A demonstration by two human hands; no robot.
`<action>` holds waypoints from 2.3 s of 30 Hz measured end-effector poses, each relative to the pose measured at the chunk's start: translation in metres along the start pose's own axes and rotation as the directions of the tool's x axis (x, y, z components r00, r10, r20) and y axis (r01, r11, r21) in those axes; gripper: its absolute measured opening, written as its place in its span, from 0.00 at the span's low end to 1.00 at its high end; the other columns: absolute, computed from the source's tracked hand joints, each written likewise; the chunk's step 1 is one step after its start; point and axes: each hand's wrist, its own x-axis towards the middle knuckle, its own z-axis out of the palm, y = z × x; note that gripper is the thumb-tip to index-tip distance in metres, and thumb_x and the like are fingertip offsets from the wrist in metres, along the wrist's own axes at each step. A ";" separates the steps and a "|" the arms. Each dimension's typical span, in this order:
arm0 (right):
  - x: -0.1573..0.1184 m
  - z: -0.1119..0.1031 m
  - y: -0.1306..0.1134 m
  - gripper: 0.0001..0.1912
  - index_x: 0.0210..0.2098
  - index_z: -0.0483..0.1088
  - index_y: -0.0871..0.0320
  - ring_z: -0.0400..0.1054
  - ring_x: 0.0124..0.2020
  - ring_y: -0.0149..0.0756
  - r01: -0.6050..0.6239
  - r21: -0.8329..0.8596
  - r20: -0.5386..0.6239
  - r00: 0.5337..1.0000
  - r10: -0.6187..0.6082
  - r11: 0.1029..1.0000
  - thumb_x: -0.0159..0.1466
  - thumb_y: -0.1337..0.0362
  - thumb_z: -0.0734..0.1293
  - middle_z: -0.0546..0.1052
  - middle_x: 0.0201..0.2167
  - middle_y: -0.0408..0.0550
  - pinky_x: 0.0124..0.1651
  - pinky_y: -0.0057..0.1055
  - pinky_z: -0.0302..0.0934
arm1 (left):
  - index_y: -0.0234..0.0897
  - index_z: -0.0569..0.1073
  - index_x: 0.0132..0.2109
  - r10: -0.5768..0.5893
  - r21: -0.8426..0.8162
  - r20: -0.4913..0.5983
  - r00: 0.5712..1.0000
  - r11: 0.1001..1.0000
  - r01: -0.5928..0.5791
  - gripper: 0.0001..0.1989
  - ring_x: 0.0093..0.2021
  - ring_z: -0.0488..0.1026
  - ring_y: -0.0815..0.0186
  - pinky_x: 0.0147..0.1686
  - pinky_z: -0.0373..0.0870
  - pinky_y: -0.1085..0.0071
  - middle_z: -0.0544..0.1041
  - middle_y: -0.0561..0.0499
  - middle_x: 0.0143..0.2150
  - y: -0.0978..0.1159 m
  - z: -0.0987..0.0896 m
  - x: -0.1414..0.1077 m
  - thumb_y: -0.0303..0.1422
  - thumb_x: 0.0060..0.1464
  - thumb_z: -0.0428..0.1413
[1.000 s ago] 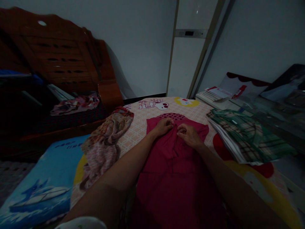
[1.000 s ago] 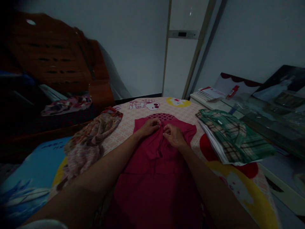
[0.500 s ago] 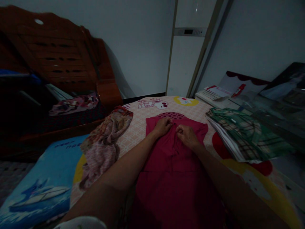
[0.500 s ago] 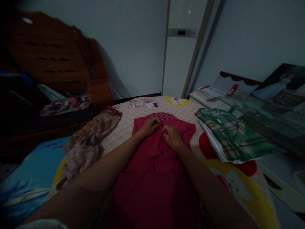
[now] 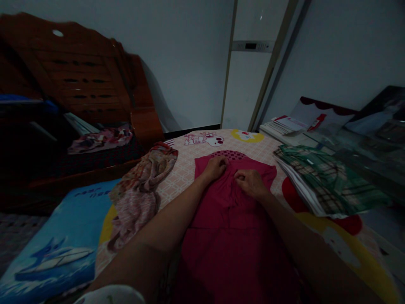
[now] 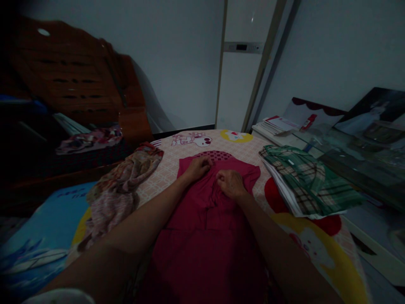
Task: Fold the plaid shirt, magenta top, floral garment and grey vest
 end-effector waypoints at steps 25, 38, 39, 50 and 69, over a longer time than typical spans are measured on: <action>0.000 -0.005 -0.006 0.09 0.27 0.76 0.56 0.67 0.25 0.33 0.053 -0.027 0.225 0.973 -0.046 0.998 0.51 0.72 0.65 0.76 0.23 0.43 0.29 0.27 0.52 | 0.35 0.77 0.36 0.081 0.156 0.069 0.994 0.984 -0.091 0.12 0.43 0.74 0.60 0.46 0.69 0.66 0.80 0.46 0.41 -0.004 0.008 0.001 0.20 0.51 0.50; 0.002 -0.010 -0.008 0.09 0.30 0.78 0.58 0.69 0.28 0.35 0.027 -0.022 0.311 0.950 -0.019 0.999 0.53 0.71 0.65 0.78 0.26 0.46 0.32 0.28 0.55 | 0.34 0.76 0.39 0.318 -0.113 0.250 0.914 0.948 -0.298 0.08 0.42 0.74 0.66 0.45 0.68 0.70 0.79 0.49 0.40 0.010 0.000 -0.002 0.22 0.54 0.54; 0.003 -0.013 -0.006 0.09 0.31 0.78 0.58 0.69 0.29 0.35 0.024 0.022 0.314 0.949 -0.030 0.999 0.54 0.70 0.66 0.79 0.27 0.46 0.33 0.29 0.56 | 0.34 0.76 0.41 0.330 -0.111 0.290 0.898 0.944 -0.311 0.09 0.42 0.73 0.66 0.45 0.68 0.70 0.78 0.49 0.41 0.009 0.001 -0.002 0.22 0.54 0.54; 0.003 -0.058 0.028 0.12 0.37 0.78 0.57 0.73 0.38 0.39 -0.063 0.311 0.416 0.906 -0.076 0.948 0.55 0.61 0.70 0.81 0.37 0.46 0.42 0.32 0.64 | 0.35 0.76 0.46 0.310 -0.062 0.334 0.890 0.950 -0.307 0.11 0.45 0.73 0.65 0.49 0.67 0.69 0.77 0.48 0.44 0.003 0.002 -0.003 0.24 0.56 0.55; -0.005 -0.079 -0.006 0.19 0.36 0.77 0.62 0.74 0.39 0.44 -0.038 -0.540 0.381 0.880 0.284 0.841 0.61 0.51 0.68 0.80 0.37 0.59 0.36 0.30 0.60 | 0.37 0.75 0.48 0.320 -0.043 0.319 0.892 0.945 -0.324 0.12 0.50 0.72 0.63 0.53 0.67 0.65 0.76 0.47 0.49 0.000 0.004 -0.005 0.26 0.58 0.53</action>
